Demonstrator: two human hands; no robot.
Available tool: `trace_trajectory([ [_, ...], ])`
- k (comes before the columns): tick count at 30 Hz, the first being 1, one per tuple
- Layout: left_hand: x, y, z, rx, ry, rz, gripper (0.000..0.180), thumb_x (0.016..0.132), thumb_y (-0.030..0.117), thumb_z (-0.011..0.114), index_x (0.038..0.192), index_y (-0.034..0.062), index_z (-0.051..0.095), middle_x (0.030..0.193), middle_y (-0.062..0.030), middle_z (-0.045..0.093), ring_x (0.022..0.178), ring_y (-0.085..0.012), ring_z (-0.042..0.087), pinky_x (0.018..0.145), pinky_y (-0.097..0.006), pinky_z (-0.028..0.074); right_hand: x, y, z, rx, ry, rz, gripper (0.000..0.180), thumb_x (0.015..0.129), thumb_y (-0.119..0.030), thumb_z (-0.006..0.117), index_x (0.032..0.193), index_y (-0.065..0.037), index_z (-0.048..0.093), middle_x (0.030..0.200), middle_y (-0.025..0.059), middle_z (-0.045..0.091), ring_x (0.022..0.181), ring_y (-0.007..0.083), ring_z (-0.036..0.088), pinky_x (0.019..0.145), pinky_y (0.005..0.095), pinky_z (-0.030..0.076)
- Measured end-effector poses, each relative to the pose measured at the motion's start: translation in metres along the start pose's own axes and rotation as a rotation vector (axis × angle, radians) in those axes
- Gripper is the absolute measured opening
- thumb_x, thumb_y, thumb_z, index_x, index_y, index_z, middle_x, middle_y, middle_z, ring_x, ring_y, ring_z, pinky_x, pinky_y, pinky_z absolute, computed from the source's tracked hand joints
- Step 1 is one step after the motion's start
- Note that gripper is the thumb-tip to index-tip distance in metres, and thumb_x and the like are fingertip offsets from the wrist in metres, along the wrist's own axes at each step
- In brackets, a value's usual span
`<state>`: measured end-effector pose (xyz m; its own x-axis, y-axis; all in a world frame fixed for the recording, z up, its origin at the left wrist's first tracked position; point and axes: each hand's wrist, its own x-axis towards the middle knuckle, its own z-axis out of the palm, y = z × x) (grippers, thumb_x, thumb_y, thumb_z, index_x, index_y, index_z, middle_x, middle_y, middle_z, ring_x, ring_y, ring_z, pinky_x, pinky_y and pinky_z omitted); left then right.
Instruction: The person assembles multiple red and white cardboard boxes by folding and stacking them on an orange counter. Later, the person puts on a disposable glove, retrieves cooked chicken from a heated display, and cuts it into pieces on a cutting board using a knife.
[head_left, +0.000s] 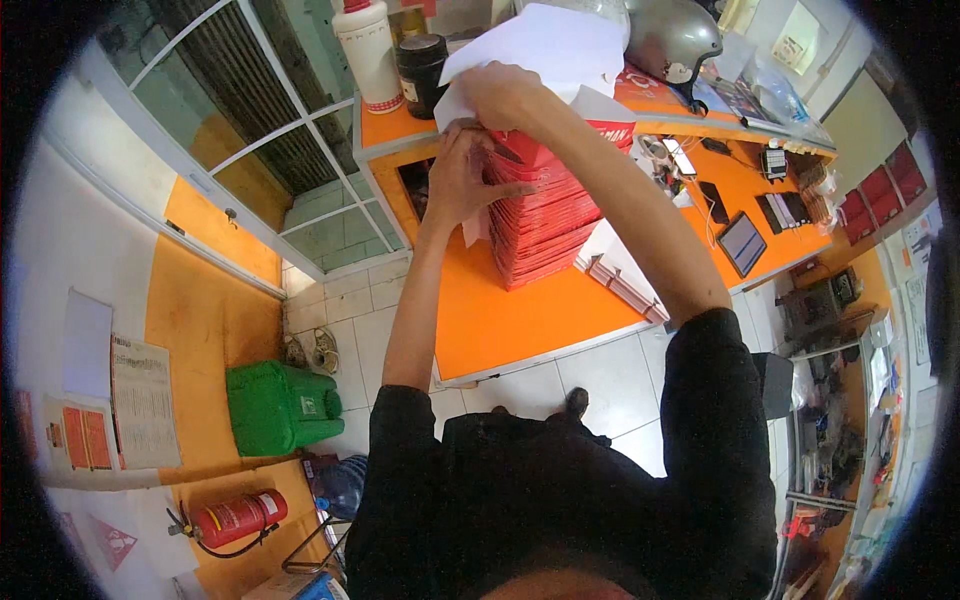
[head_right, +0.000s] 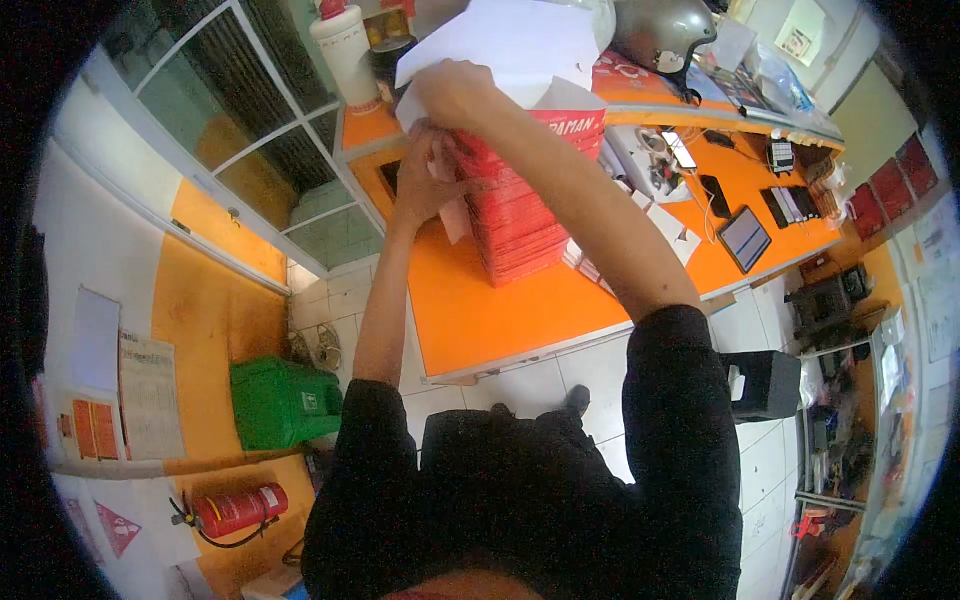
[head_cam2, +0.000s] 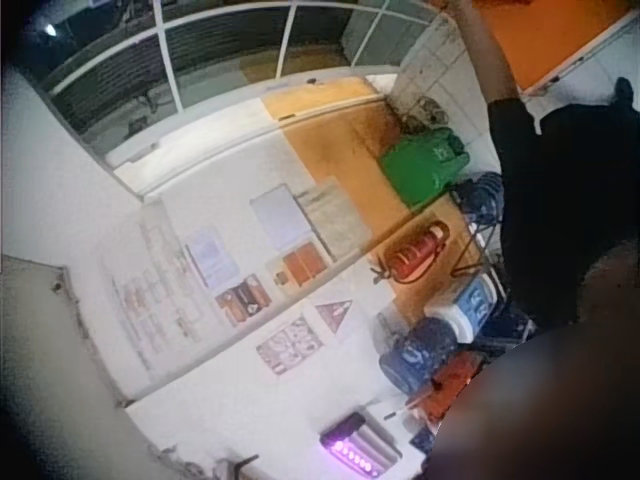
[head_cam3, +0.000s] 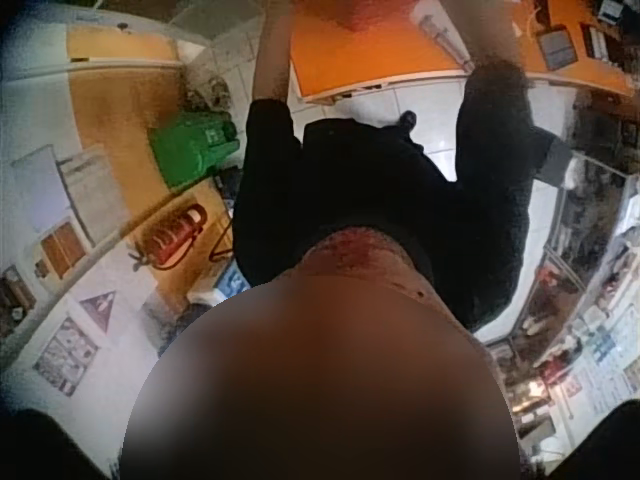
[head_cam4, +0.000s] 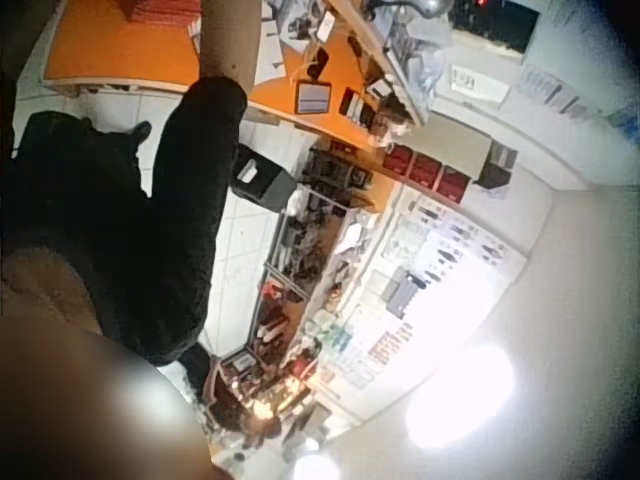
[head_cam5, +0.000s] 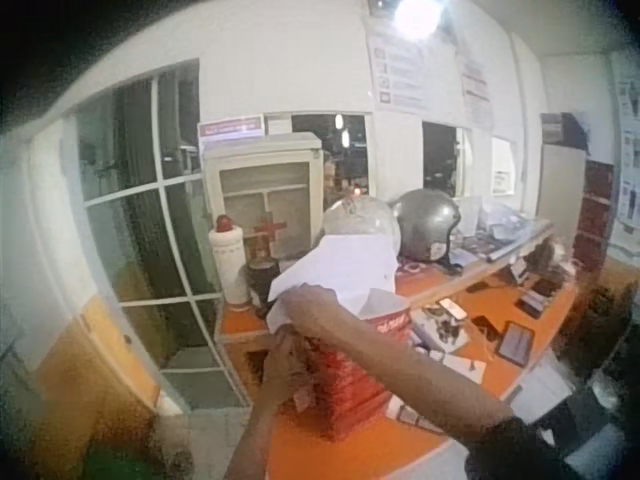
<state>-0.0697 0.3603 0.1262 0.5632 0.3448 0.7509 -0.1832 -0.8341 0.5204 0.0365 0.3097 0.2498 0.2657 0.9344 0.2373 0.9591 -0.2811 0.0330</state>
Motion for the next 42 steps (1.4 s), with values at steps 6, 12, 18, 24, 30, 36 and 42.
trace_trajectory([
  [6,0.004,-0.002,0.007,-0.077,0.031,0.024,0.066,0.054,0.044,0.088,0.099,0.0067,0.057,0.109,-0.0122,0.052,0.109,-0.0321,0.048,0.095,-0.044,0.04,0.007,-0.003,0.028,0.027,0.074,0.133,0.024,0.08,-0.016,0.062,0.101,-0.007,0.07,0.103,0.0132,0.068,0.096,0.0304,0.067,0.076,0.0416,0.054],
  [12,-0.021,0.017,0.016,0.028,0.026,0.028,0.061,0.065,0.032,0.083,0.113,0.0049,0.057,0.127,-0.0164,0.039,0.121,-0.036,0.031,0.102,-0.047,0.03,0.011,-0.011,0.026,0.075,0.077,0.169,0.023,0.085,-0.018,0.059,0.103,-0.01,0.07,0.104,0.0134,0.068,0.097,0.0297,0.067,0.075,0.0411,0.055],
  [18,-0.021,0.019,0.021,0.07,0.037,0.112,0.058,0.068,0.023,0.078,0.117,0.0051,0.054,0.129,-0.0184,0.036,0.122,-0.0374,0.027,0.101,-0.048,0.03,0.007,-0.018,0.027,0.103,0.113,0.266,0.014,0.079,-0.014,0.064,0.09,-0.01,0.073,0.092,0.0099,0.071,0.087,0.0262,0.07,0.069,0.0369,0.055],
  [24,-0.023,0.008,0.025,0.164,0.062,0.157,0.049,0.076,0.035,0.069,0.109,0.0018,0.054,0.122,-0.0194,0.039,0.115,-0.0368,0.031,0.099,-0.049,0.024,0.004,-0.031,0.035,0.108,0.147,0.325,0.017,0.073,-0.019,0.072,0.089,-0.013,0.074,0.093,0.0054,0.071,0.086,0.0227,0.07,0.063,0.0374,0.056],
  [30,-0.03,0.007,0.035,0.012,0.095,0.135,0.046,0.08,0.032,0.067,0.11,0.0002,0.053,0.124,-0.0222,0.04,0.114,-0.0352,0.03,0.096,-0.047,0.026,0.015,-0.022,0.035,0.172,0.032,0.316,0.022,0.073,-0.022,0.072,0.094,-0.015,0.074,0.094,0.004,0.071,0.086,0.0202,0.069,0.054,0.0402,0.056],
  [36,-0.044,-0.011,0.04,0.178,0.225,0.027,0.048,0.087,0.034,0.063,0.118,0.0005,0.047,0.129,-0.0208,0.038,0.116,-0.0316,0.035,0.1,-0.043,0.029,0.031,-0.037,0.058,0.216,0.055,0.377,0.022,0.081,-0.023,0.064,0.1,-0.017,0.074,0.101,0.0017,0.071,0.09,0.0201,0.068,0.059,0.0424,0.055],
  [42,-0.058,-0.031,0.049,0.063,0.241,0.002,0.048,0.089,0.033,0.062,0.117,-0.0008,0.043,0.122,-0.0174,0.042,0.11,-0.0281,0.041,0.096,-0.041,0.034,0.054,-0.043,0.091,0.249,0.055,0.435,0.022,0.077,-0.022,0.065,0.097,-0.017,0.074,0.095,0.0026,0.071,0.082,0.0207,0.068,0.057,0.0457,0.054],
])
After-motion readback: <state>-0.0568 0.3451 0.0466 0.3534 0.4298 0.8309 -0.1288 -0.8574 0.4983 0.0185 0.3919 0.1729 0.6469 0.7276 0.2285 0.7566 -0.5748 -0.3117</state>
